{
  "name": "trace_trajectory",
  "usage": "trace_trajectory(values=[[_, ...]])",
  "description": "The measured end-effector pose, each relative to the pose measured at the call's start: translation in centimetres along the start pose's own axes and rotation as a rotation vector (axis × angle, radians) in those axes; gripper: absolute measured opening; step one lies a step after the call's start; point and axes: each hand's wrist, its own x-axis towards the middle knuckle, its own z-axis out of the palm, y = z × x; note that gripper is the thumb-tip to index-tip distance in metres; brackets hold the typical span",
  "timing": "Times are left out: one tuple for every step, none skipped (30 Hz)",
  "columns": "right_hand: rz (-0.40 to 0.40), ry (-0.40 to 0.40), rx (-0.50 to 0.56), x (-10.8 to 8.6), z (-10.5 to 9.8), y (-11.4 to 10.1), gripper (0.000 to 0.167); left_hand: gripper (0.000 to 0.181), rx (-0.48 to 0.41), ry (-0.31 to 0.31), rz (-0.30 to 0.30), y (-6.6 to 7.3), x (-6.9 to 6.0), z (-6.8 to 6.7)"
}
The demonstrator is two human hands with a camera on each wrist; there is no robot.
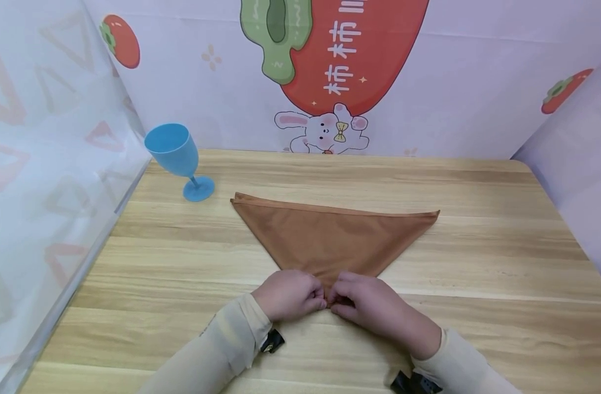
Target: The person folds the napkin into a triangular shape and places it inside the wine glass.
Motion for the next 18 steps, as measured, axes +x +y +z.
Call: trace_trajectory(values=[[-0.017, -0.002, -0.016, -0.01, -0.02, -0.08, 0.012, 0.021, -0.014, -0.008, 0.001, 0.01, -0.06, -0.06], [-0.03, -0.006, -0.032, -0.02, -0.04, -0.16, 0.011, 0.023, -0.024, -0.016, -0.004, 0.05, -0.13, -0.12], [-0.038, -0.01, -0.046, -0.02, -0.06, -0.23, 0.01, 0.023, -0.034, -0.022, -0.011, 0.11, -0.19, -0.19], [-0.04, -0.014, -0.058, -0.05, -0.06, -0.29, 0.01, 0.024, -0.043, -0.024, -0.023, 0.19, -0.24, -0.23], [-0.04, -0.014, -0.067, -0.07, -0.06, -0.34, 0.01, 0.025, -0.05, -0.023, -0.039, 0.25, -0.27, -0.23], [-0.036, -0.016, -0.075, -0.09, -0.06, -0.37, 0.01, 0.025, -0.057, -0.019, -0.059, 0.31, -0.3, -0.24], [-0.031, -0.019, -0.077, -0.11, -0.06, -0.39, 0.01, 0.025, -0.065, -0.013, -0.078, 0.37, -0.32, -0.24], [-0.027, -0.022, -0.078, -0.11, -0.04, -0.4, 0.01, 0.025, -0.069, -0.007, -0.093, 0.4, -0.32, -0.24], [-0.023, -0.023, -0.075, -0.12, -0.02, -0.4, 0.01, 0.025, -0.072, 0.0, -0.1, 0.42, -0.32, -0.21], [-0.018, -0.025, -0.072, -0.12, 0.01, -0.38, 0.009, 0.025, -0.071, 0.008, -0.103, 0.42, -0.3, -0.2], [-0.017, -0.023, -0.07, -0.11, 0.04, -0.38, 0.009, 0.025, -0.07, 0.016, -0.098, 0.4, -0.27, -0.18], [-0.015, -0.023, -0.069, -0.11, 0.07, -0.37, 0.009, 0.023, -0.066, 0.024, -0.087, 0.36, -0.25, -0.18], [-0.016, -0.02, -0.067, -0.09, 0.1, -0.36, 0.008, 0.023, -0.057, 0.032, -0.067, 0.33, -0.22, -0.19], [-0.017, -0.017, -0.067, -0.08, 0.13, -0.35, 0.008, 0.022, -0.047, 0.038, -0.044, 0.29, -0.19, -0.18], [-0.016, -0.015, -0.066, -0.07, 0.15, -0.36, 0.008, 0.022, -0.037, 0.044, -0.021, 0.25, -0.16, -0.18], [-0.016, -0.013, -0.067, -0.05, 0.17, -0.37, 0.008, 0.021, -0.028, 0.05, 0.0, 0.2, -0.14, -0.18], [-0.015, -0.012, -0.067, -0.05, 0.19, -0.4, 0.008, 0.02, -0.021, 0.055, 0.018, 0.19, -0.13, -0.19], [-0.012, -0.012, -0.068, -0.04, 0.18, -0.43, 0.008, 0.02, -0.009, 0.057, 0.034, 0.19, -0.14, -0.22]])
